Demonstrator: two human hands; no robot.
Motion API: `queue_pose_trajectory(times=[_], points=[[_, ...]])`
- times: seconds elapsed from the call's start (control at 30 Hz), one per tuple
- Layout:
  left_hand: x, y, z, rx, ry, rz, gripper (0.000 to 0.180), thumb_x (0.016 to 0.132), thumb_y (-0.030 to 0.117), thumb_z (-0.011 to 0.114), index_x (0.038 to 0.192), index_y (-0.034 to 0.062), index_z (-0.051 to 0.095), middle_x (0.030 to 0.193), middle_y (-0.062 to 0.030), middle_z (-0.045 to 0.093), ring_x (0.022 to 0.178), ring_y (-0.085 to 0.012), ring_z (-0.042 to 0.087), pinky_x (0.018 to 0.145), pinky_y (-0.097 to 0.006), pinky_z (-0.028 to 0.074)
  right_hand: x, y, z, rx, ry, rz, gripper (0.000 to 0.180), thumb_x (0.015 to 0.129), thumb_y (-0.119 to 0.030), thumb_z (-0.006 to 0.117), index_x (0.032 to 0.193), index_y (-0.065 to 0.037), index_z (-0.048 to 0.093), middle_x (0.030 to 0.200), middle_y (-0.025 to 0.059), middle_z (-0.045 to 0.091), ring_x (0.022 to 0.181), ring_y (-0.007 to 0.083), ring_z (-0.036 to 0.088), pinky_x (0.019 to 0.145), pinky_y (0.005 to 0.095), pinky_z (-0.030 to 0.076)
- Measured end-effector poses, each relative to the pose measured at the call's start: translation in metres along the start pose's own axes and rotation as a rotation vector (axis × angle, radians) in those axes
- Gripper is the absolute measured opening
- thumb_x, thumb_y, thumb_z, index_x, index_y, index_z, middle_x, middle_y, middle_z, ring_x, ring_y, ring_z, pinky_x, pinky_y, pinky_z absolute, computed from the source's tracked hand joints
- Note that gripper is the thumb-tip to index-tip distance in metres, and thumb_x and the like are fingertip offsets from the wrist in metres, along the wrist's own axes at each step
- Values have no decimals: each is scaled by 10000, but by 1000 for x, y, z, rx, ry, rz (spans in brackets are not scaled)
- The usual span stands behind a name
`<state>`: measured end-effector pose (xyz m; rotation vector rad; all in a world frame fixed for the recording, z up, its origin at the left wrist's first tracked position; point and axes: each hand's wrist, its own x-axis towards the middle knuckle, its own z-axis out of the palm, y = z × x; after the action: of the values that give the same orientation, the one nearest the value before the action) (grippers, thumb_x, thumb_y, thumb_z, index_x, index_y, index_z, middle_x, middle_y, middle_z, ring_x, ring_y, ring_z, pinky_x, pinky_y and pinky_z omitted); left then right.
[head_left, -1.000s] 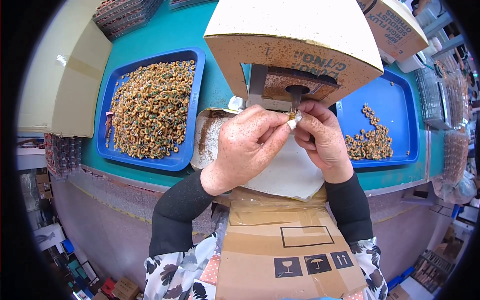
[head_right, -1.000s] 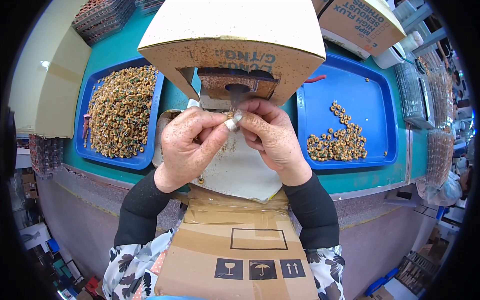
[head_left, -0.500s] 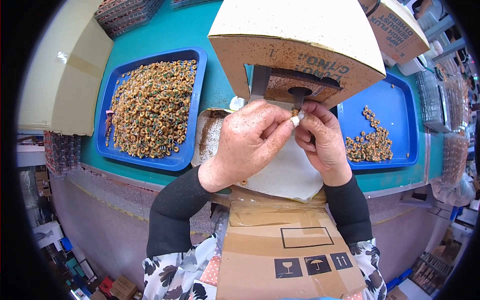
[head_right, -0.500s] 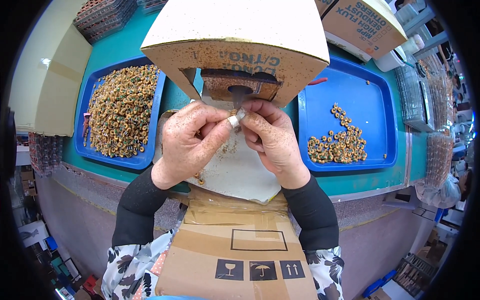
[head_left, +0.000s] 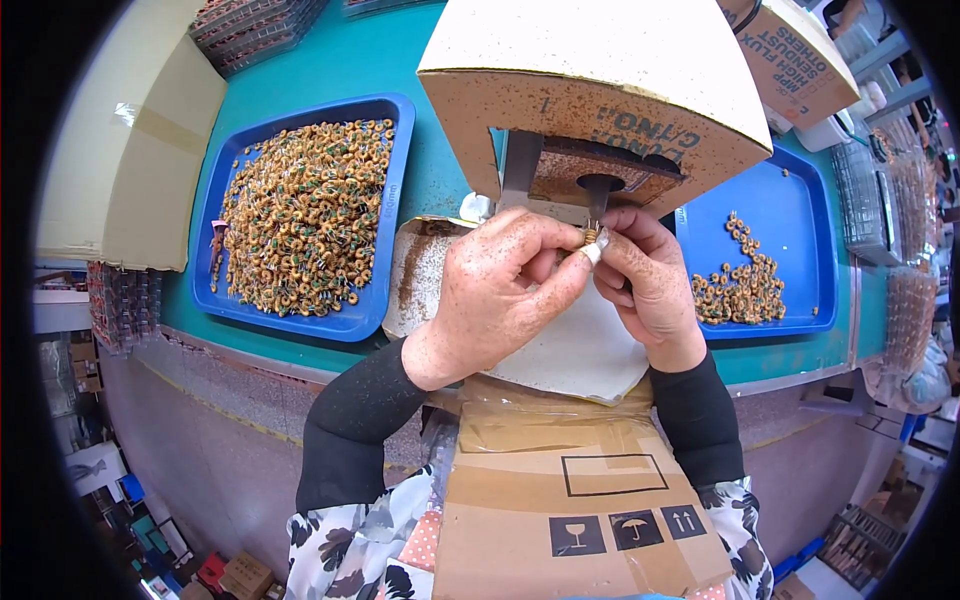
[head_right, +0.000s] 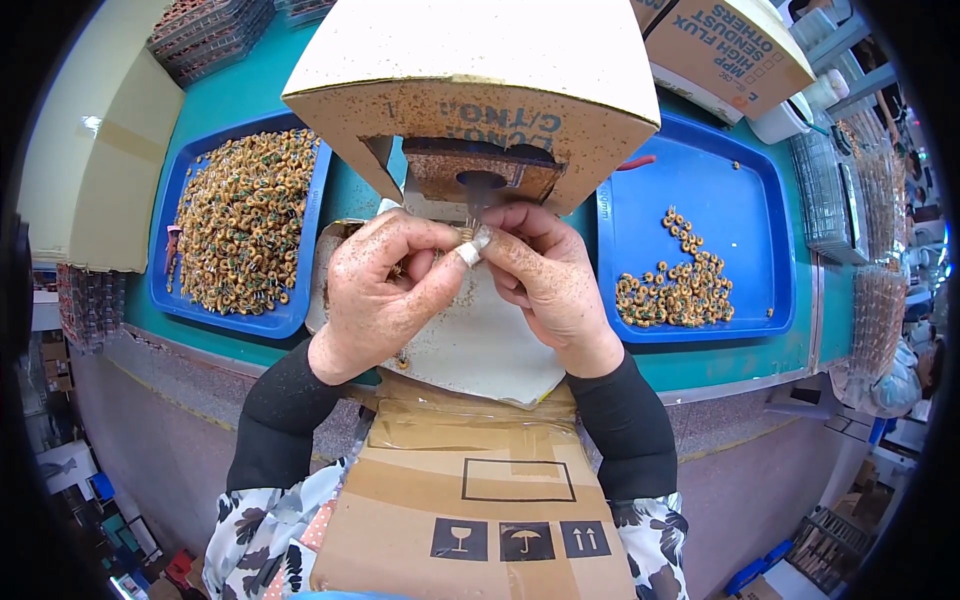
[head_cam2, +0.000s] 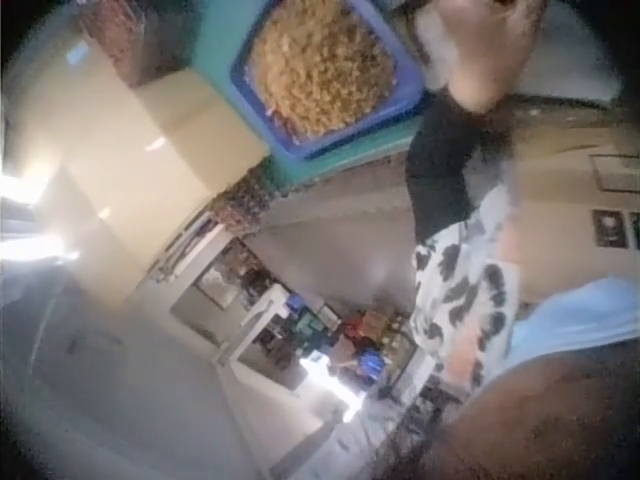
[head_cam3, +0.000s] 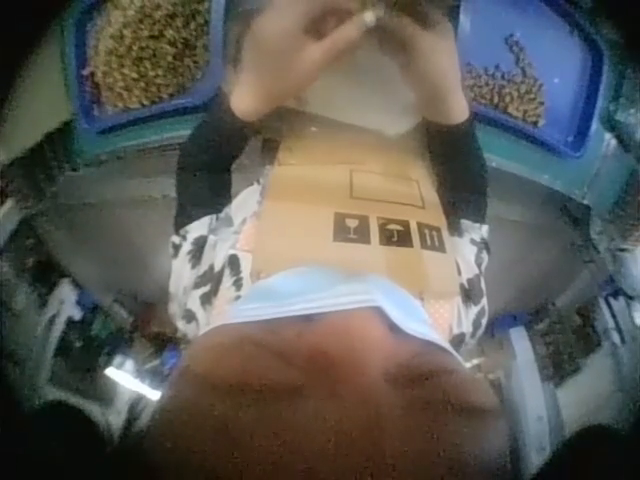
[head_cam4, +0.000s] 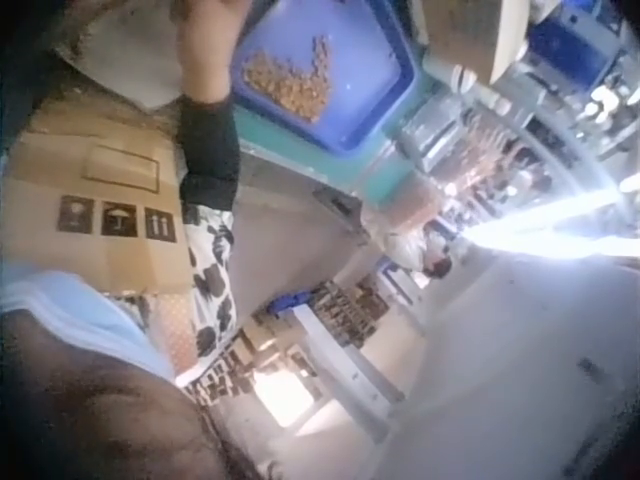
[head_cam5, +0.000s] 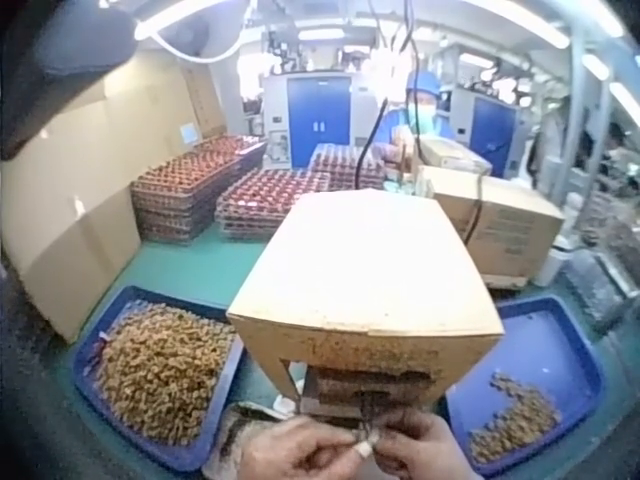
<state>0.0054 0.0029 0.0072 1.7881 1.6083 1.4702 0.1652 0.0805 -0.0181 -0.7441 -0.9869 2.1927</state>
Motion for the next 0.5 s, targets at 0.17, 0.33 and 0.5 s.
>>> queue_pose_trajectory(times=[0.17,0.33,0.5], points=[[0,-4,2,-28,-38,-123,127,761,89,730,802,46,618,615,8,475,529,-104,434,494,-246,399,-3,1,2,-22,1,17,183,902,-88,608,1064,-13,571,748,-9,517,529,21,361,418,163,242],[-3,-17,-3,-724,-83,-475,132,823,132,658,882,32,594,737,36,536,620,-38,441,496,-198,359,-2,-2,9,-63,-38,38,226,974,-175,502,1111,-3,554,780,45,572,495,42,369,402,171,253],[1,-15,-10,-1175,-278,-702,198,860,155,578,977,-5,578,776,-1,574,620,-37,460,508,-168,346,-3,-1,4,-129,-107,20,410,1028,-324,333,1196,8,502,840,81,600,490,63,411,369,182,243]])
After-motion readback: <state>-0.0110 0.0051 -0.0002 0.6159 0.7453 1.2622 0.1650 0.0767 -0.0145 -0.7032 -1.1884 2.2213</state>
